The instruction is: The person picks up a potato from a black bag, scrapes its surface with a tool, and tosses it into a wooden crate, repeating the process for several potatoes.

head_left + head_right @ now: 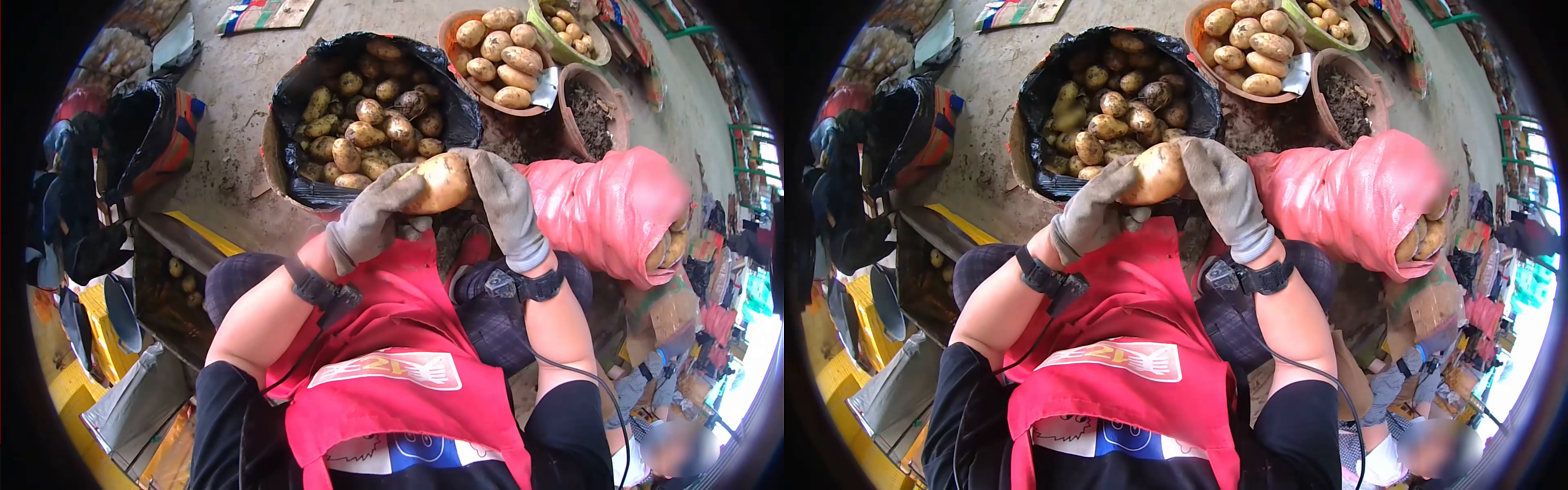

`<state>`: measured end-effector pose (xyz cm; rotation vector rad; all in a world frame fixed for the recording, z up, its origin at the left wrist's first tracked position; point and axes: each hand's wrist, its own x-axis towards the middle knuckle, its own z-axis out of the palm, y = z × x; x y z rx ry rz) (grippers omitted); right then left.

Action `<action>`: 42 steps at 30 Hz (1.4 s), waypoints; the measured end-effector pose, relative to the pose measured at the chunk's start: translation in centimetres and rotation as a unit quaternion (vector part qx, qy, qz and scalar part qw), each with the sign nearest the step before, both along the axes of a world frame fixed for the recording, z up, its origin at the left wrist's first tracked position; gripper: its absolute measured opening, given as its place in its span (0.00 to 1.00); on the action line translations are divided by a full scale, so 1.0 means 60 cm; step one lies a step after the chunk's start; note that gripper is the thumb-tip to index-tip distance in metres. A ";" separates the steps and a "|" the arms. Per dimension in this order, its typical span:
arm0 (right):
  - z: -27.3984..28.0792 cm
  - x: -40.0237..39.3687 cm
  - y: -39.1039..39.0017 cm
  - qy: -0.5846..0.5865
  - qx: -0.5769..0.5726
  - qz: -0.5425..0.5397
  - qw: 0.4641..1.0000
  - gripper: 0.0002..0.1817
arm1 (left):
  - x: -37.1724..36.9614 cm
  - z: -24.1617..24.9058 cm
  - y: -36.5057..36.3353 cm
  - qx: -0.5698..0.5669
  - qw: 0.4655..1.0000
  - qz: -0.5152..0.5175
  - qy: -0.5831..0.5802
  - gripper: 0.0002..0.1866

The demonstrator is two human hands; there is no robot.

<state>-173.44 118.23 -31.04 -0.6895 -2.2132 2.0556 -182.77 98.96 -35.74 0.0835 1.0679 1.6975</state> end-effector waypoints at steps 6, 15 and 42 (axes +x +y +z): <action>-0.053 0.001 0.010 0.092 0.126 0.046 0.987 0.29 | 0.002 -0.057 -0.018 0.026 0.990 -0.058 0.124 0.32; -0.029 0.041 0.024 -0.010 0.171 0.010 0.985 0.36 | -0.002 -0.065 -0.015 0.015 0.991 -0.090 -0.095 0.38; -0.045 0.092 0.064 -0.167 0.346 0.126 0.914 0.25 | -0.027 0.159 -0.115 0.101 0.972 0.189 0.096 0.26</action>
